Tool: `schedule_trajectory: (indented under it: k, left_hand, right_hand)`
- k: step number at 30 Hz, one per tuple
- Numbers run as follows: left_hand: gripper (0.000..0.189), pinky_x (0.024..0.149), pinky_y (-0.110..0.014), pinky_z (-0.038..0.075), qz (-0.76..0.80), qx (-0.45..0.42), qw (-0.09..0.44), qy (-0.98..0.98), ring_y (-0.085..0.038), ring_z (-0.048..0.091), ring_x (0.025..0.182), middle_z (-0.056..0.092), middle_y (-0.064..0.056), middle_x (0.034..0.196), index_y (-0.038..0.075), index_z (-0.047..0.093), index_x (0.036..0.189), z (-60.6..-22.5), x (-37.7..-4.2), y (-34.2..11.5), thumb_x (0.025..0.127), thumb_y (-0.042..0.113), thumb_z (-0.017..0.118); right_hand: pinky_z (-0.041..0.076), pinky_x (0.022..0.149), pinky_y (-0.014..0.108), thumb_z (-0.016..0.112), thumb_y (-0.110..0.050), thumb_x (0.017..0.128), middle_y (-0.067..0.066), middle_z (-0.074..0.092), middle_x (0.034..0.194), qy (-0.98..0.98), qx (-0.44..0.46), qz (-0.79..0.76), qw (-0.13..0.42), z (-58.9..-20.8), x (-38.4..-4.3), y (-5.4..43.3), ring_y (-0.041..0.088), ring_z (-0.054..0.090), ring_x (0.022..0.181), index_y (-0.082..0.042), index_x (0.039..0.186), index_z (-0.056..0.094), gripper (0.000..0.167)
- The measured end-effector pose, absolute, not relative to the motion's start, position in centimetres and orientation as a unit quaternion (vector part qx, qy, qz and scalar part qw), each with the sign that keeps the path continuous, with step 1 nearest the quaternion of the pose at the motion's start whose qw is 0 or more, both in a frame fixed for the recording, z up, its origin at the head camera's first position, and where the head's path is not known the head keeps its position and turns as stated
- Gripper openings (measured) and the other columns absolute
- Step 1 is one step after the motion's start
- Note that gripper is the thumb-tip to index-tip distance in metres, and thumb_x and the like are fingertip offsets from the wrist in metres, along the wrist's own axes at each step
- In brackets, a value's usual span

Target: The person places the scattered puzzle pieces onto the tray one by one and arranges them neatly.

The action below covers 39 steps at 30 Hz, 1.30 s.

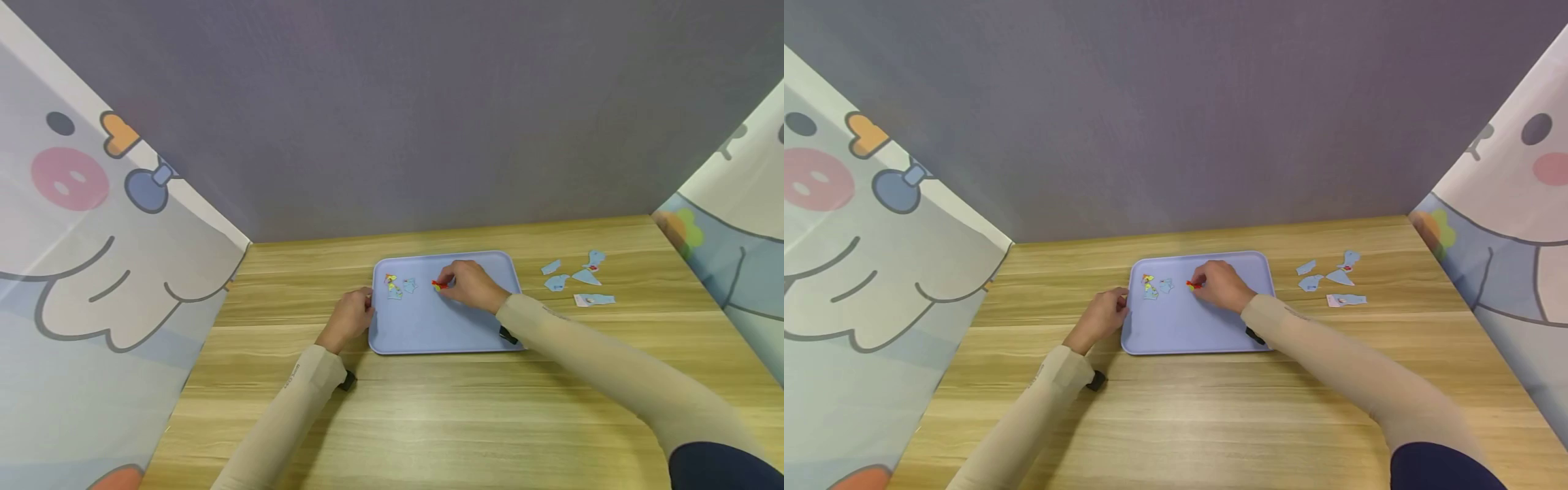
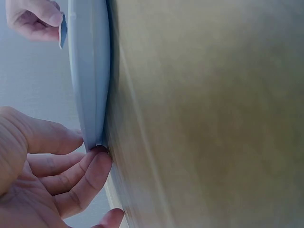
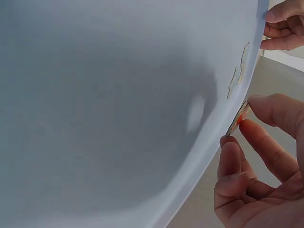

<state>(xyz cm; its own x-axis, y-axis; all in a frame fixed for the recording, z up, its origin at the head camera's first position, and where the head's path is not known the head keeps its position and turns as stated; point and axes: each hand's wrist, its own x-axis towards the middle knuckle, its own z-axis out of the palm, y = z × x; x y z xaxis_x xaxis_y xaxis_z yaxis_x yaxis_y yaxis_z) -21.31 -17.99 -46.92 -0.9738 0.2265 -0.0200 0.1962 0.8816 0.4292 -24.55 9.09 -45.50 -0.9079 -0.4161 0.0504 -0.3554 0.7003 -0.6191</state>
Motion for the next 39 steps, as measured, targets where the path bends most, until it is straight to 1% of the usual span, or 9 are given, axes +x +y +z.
schedule_trajectory:
  k: [7,12,15,20,24,28,33,39]
  left_hand:
    - [0.036,0.058,-0.028,0.047,0.219,0.111,0.034,0.969,-0.016,0.055,0.067,0.063,-0.008,0.084,-0.005,0.058,0.121,-46.9,-21.3,-18.0,0.086,0.003,0.065]
    - [0.034,0.056,-0.027,0.045,0.221,0.113,0.033,0.968,-0.016,0.053,0.064,0.061,-0.006,0.079,-0.005,0.059,0.118,-46.9,-21.4,-18.0,0.086,0.002,0.064]
    - [0.034,0.056,-0.027,0.045,0.221,0.112,0.034,0.968,-0.016,0.053,0.064,0.061,-0.006,0.079,-0.005,0.059,0.118,-46.9,-21.4,-17.9,0.086,0.002,0.065]
    - [0.035,0.057,-0.027,0.046,0.222,0.108,0.039,0.968,-0.016,0.054,0.066,0.062,-0.007,0.082,-0.005,0.058,0.12,-46.9,-21.4,-17.9,0.086,0.003,0.065]
    - [0.035,0.057,-0.027,0.046,0.221,0.107,0.039,0.969,-0.015,0.054,0.066,0.062,-0.007,0.082,-0.005,0.058,0.12,-46.9,-21.4,-17.9,0.086,0.002,0.064]
    - [0.036,0.058,-0.028,0.047,0.221,0.107,0.039,0.969,-0.016,0.055,0.067,0.063,-0.008,0.084,-0.006,0.058,0.121,-46.8,-21.4,-17.8,0.086,0.002,0.065]
    - [0.037,0.06,-0.029,0.048,0.218,0.106,0.037,0.969,-0.016,0.056,0.069,0.064,-0.009,0.085,-0.006,0.058,0.121,-46.8,-21.4,-17.9,0.086,0.003,0.065]
    - [0.035,0.061,-0.031,0.048,0.212,0.109,0.036,0.97,-0.017,0.057,0.069,0.064,-0.007,0.085,-0.004,0.059,0.119,-47.1,-21.5,-18.0,0.085,0.003,0.065]
  right_hand:
    - [0.046,0.079,0.035,0.076,-0.007,0.077,0.002,0.068,0.086,0.926,-0.207,-0.314,0.04,-46.1,-25.4,7.9,0.02,0.059,0.084,-0.006,0.09,0.073,0.014]
    - [0.044,0.077,0.036,0.075,-0.007,0.076,0.002,0.066,0.081,0.928,-0.203,-0.31,0.022,-46.6,-25.8,7.2,0.02,0.057,0.079,-0.005,0.087,0.073,0.011]
    - [0.043,0.075,0.036,0.074,-0.007,0.076,0.003,0.063,0.079,0.931,-0.19,-0.311,0.02,-46.8,-26.0,6.7,0.021,0.055,0.078,-0.004,0.084,0.073,0.009]
    - [0.043,0.075,0.035,0.072,-0.009,0.077,0.004,0.062,0.08,0.939,-0.163,-0.303,0.023,-47.2,-26.2,6.1,0.021,0.054,0.08,-0.006,0.082,0.072,0.006]
    - [0.043,0.076,0.035,0.072,-0.01,0.077,0.004,0.061,0.082,0.942,-0.151,-0.3,0.021,-47.4,-26.2,5.8,0.022,0.054,0.083,-0.007,0.082,0.072,0.006]
    - [0.042,0.079,0.036,0.074,-0.009,0.076,0.006,0.061,0.086,0.943,-0.15,-0.296,0.038,-47.1,-26.1,5.7,0.023,0.053,0.085,-0.005,0.088,0.073,0.013]
    - [0.043,0.081,0.037,0.074,-0.003,0.075,0.007,0.062,0.089,0.94,-0.153,-0.297,0.069,-46.7,-25.9,5.6,0.024,0.052,0.086,-0.003,0.099,0.072,0.024]
    - [0.043,0.082,0.038,0.073,-0.002,0.076,0.007,0.063,0.091,0.938,-0.158,-0.299,0.08,-46.7,-25.9,5.4,0.023,0.053,0.087,-0.002,0.101,0.072,0.025]
